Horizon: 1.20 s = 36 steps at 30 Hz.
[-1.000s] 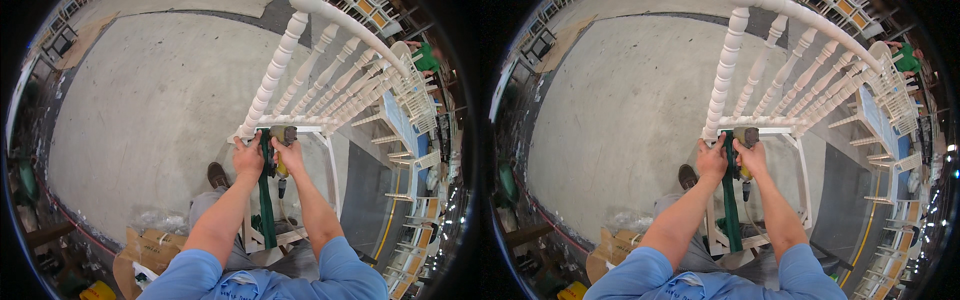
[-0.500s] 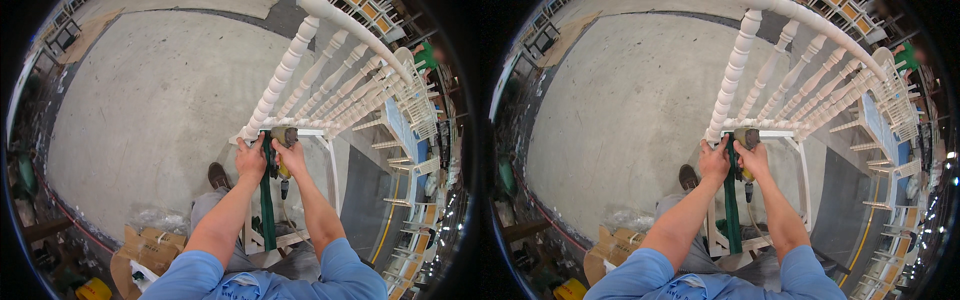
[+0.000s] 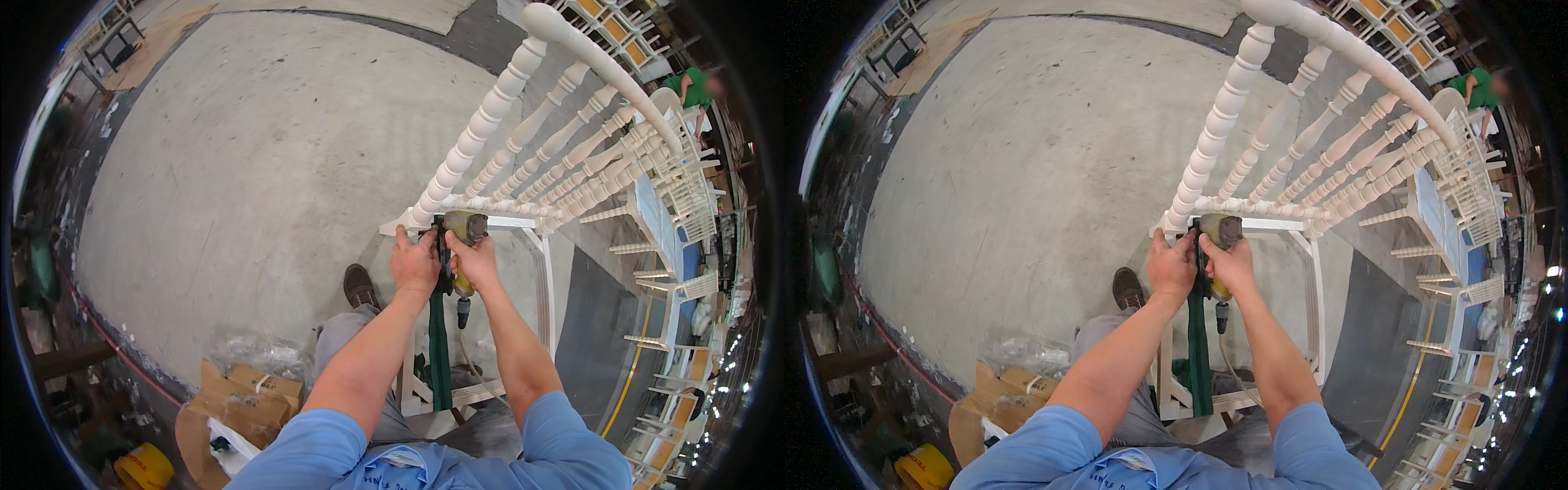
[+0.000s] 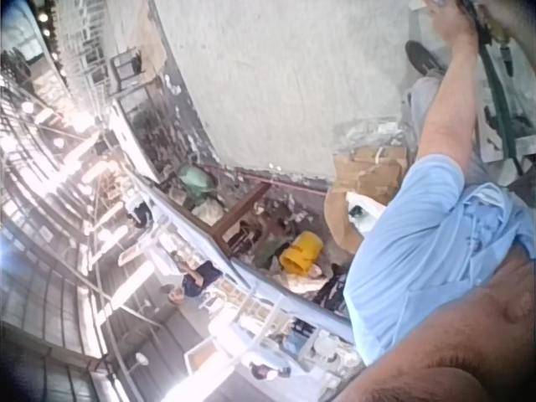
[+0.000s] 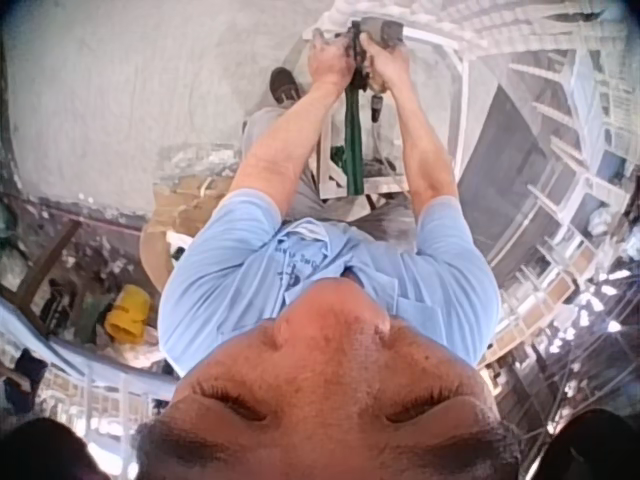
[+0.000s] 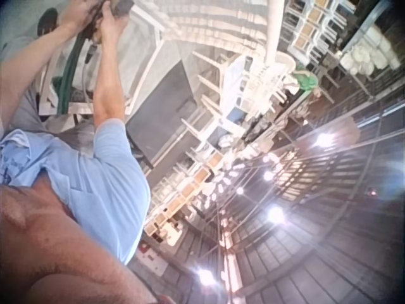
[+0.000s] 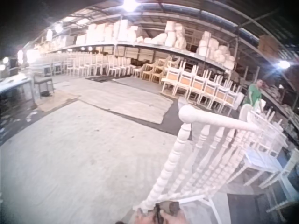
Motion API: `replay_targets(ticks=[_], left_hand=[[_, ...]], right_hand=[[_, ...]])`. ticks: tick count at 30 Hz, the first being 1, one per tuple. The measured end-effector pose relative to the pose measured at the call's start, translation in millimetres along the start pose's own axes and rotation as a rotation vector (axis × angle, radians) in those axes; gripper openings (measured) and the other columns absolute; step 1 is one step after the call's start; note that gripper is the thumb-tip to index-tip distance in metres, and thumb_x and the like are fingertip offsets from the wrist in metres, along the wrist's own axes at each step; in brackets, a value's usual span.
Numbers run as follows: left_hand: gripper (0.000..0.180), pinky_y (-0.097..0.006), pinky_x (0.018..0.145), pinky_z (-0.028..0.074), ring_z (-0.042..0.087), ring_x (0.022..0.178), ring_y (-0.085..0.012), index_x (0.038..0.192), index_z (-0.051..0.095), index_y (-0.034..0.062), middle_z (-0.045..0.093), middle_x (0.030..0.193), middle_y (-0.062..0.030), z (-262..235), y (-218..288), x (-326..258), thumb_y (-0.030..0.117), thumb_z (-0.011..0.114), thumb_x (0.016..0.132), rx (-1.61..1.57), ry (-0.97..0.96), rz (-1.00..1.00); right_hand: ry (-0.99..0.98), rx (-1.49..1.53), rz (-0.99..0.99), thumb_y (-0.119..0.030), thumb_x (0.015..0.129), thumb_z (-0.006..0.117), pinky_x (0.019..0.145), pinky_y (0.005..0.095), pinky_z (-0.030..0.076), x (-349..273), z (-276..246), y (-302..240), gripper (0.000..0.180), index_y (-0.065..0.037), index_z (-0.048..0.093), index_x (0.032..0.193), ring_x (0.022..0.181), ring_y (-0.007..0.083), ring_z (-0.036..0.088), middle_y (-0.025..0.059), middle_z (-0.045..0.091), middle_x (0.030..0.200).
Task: The person attaches green webbing strips to the seat frame of a white wooden chair. They position each strip, secure it with a pneumatic staple gun, and trim excess material with scissors. The process is repeated for multiple parallel strips across the chair seat.
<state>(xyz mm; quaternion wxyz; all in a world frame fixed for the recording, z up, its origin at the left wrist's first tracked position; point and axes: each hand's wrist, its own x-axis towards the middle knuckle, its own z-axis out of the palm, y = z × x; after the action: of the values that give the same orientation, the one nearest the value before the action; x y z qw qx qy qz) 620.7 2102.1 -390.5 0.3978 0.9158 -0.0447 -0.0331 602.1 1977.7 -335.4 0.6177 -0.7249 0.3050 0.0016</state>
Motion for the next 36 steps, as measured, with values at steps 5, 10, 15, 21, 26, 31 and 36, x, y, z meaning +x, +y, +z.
replay_targets(ticks=[5,10,15,21,26,31,36], left_hand=[[0.041,-0.05,0.093,0.058,0.066,0.115,-0.048,0.129,0.077,0.0345,0.052,0.15,-0.0295,-1.0,-4.5,0.5,0.019,0.073,0.092,-0.017,0.035,0.006],[0.041,-0.051,0.093,0.058,0.065,0.118,-0.0476,0.128,0.077,0.0328,0.052,0.15,-0.0296,2.8,-2.8,0.4,0.016,0.074,0.091,-0.056,0.056,0.025],[0.043,-0.051,0.094,0.058,0.066,0.112,-0.0481,0.131,0.076,0.0331,0.047,0.155,-0.0297,6.0,-7.2,2.3,0.017,0.073,0.092,-0.054,0.03,0.013],[0.043,-0.05,0.093,0.058,0.066,0.117,-0.047,0.13,0.076,0.0324,0.051,0.15,-0.0303,8.5,-5.3,-0.5,0.014,0.074,0.091,-0.038,0.074,0.057],[0.041,-0.049,0.094,0.058,0.066,0.12,-0.0449,0.129,0.077,0.0322,0.054,0.146,-0.028,9.6,-2.6,-0.6,0.014,0.074,0.092,-0.071,0.054,0.055],[0.037,-0.048,0.096,0.058,0.066,0.119,-0.0442,0.129,0.077,0.0331,0.052,0.148,-0.0265,7.6,-10.0,-0.5,0.017,0.072,0.096,-0.037,0.005,0.021],[0.041,-0.049,0.105,0.053,0.062,0.125,-0.041,0.134,0.074,0.0256,0.058,0.145,-0.0234,12.5,-6.3,1.0,0.015,0.071,0.095,0.007,0.029,0.147]], right_hand=[[-0.008,-0.008,0.022,-0.029,0.096,0.082,0.044,0.0301,0.047,-4.5,2.4,-2.4,0.031,-0.001,0.07,0.093,0.049,0.0123,0.06,0.0035,0.067,0.073],[-0.044,-0.053,0.011,-0.028,0.097,0.081,0.045,0.0302,0.048,-2.1,-6.7,-0.6,0.03,0.001,0.072,0.097,0.052,0.0128,0.061,0.0057,0.071,0.085],[-0.012,-0.01,0.028,-0.028,0.097,0.081,0.045,0.0302,0.048,-4.1,-7.5,0.4,0.03,0.0,0.071,0.095,0.05,0.0127,0.06,0.0038,0.068,0.075],[0.007,-0.06,0.05,-0.027,0.097,0.081,0.044,0.0308,0.048,-6.0,-19.8,-1.9,0.027,0.0,0.072,0.097,0.049,0.013,0.059,0.004,0.07,0.079],[0.047,0.035,0.019,-0.03,0.096,0.082,0.046,0.0301,0.048,-31.6,-40.9,-22.6,0.029,-0.003,0.072,0.095,0.051,0.0122,0.06,0.0032,0.069,0.076],[0.192,0.087,-0.03,-0.03,0.099,0.079,0.045,0.0321,0.049,-140.4,-131.9,-56.2,0.029,-0.003,0.07,0.104,0.051,0.0134,0.06,0.0034,0.067,0.077],[0.56,0.042,-0.018,-0.03,0.098,0.08,0.047,0.0321,0.05,-332.1,-276.3,-77.7,0.035,-0.003,0.068,0.118,0.055,0.0159,0.062,0.0045,0.069,0.089]])
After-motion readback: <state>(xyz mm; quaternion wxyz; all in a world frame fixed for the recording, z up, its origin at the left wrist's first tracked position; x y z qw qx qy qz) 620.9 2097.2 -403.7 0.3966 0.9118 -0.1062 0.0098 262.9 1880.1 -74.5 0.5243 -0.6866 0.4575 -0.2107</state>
